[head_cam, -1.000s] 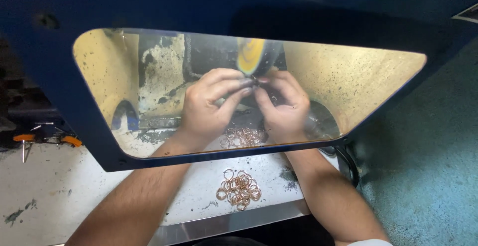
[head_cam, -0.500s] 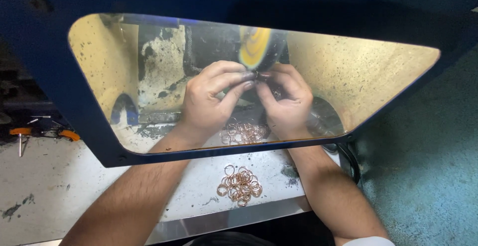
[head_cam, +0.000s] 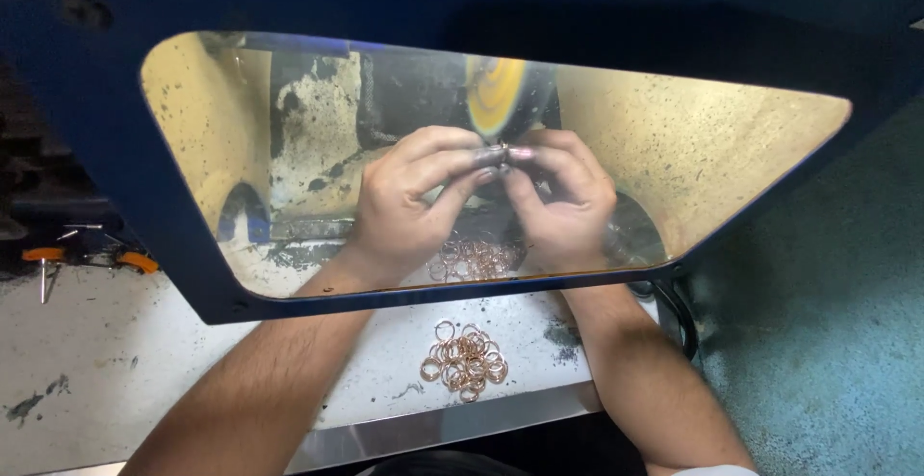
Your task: Polishing a small jewelry component using a rotating polishing wheel inside a protective hood.
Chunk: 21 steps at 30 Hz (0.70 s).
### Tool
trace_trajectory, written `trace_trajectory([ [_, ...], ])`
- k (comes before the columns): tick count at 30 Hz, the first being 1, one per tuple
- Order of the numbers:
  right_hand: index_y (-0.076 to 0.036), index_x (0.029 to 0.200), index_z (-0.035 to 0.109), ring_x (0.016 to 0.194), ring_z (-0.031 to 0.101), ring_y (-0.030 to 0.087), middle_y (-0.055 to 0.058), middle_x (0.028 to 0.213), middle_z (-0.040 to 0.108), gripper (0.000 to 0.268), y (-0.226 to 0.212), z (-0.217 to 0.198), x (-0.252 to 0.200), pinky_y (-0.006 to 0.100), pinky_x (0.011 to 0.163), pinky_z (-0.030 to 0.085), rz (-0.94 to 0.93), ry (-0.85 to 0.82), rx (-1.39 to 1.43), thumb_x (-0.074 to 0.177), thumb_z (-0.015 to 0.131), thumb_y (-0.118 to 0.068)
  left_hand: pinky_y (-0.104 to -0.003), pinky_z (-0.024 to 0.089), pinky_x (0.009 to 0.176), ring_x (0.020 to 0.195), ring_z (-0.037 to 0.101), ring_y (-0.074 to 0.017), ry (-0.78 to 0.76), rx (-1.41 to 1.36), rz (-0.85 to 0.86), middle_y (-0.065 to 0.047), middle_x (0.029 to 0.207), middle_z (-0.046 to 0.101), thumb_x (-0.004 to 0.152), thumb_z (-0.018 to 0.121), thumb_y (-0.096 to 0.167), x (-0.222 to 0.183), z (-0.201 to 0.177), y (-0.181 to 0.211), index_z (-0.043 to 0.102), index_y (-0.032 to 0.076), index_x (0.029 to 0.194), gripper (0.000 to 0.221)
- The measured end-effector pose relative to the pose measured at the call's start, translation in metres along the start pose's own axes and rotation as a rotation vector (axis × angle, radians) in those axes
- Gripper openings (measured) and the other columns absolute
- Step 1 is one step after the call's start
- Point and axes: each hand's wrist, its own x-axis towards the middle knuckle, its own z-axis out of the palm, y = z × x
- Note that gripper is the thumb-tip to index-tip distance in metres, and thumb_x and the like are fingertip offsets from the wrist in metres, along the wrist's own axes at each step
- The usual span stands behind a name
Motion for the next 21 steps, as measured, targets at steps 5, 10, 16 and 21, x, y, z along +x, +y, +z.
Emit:
trace_trajectory([
  [5, 0.0, 0.096, 0.075, 0.069, 0.068, 0.022, 0.017, 0.089, 0.072, 0.007, -0.005, 0.008, 0.005, 0.034, 0.056, 0.054, 0.003, 0.004, -0.019, 0.091, 0.078, -0.003, -0.035, 0.059, 0.072, 0.081, 0.075, -0.0266, -0.004, 0.006, -0.004, -0.01, 0.092, 0.076, 0.091, 0.077, -0.002, -0.002, 0.0, -0.007, 0.079, 0.003, 0.094, 0.006],
  [10, -0.002, 0.097, 0.077, 0.066, 0.066, 0.019, 0.014, 0.089, 0.073, 0.007, -0.004, 0.009, 0.004, 0.032, 0.055, 0.053, -0.004, 0.03, -0.047, 0.092, 0.079, -0.006, -0.037, 0.058, 0.073, 0.083, 0.074, -0.0275, -0.013, 0.018, -0.003, -0.01, 0.093, 0.076, 0.092, 0.076, -0.003, -0.002, -0.004, -0.006, 0.078, 0.004, 0.094, 0.007],
  [16, 0.0, 0.097, 0.076, 0.067, 0.066, 0.02, 0.015, 0.09, 0.072, 0.007, -0.003, 0.009, 0.001, 0.033, 0.054, 0.052, 0.002, 0.037, -0.057, 0.092, 0.079, -0.003, -0.036, 0.058, 0.074, 0.083, 0.074, -0.0254, 0.001, 0.002, -0.014, -0.01, 0.094, 0.076, 0.09, 0.077, -0.003, -0.002, -0.002, -0.003, 0.078, 0.004, 0.095, 0.008],
  [21, 0.002, 0.094, 0.076, 0.068, 0.068, 0.021, 0.015, 0.088, 0.072, 0.005, -0.01, 0.005, 0.001, 0.033, 0.056, 0.056, 0.034, 0.044, -0.044, 0.091, 0.077, -0.002, -0.036, 0.059, 0.076, 0.085, 0.074, -0.0256, -0.018, 0.019, -0.004, -0.009, 0.093, 0.076, 0.091, 0.078, 0.0, -0.001, -0.003, 0.003, 0.078, 0.005, 0.095, 0.006],
])
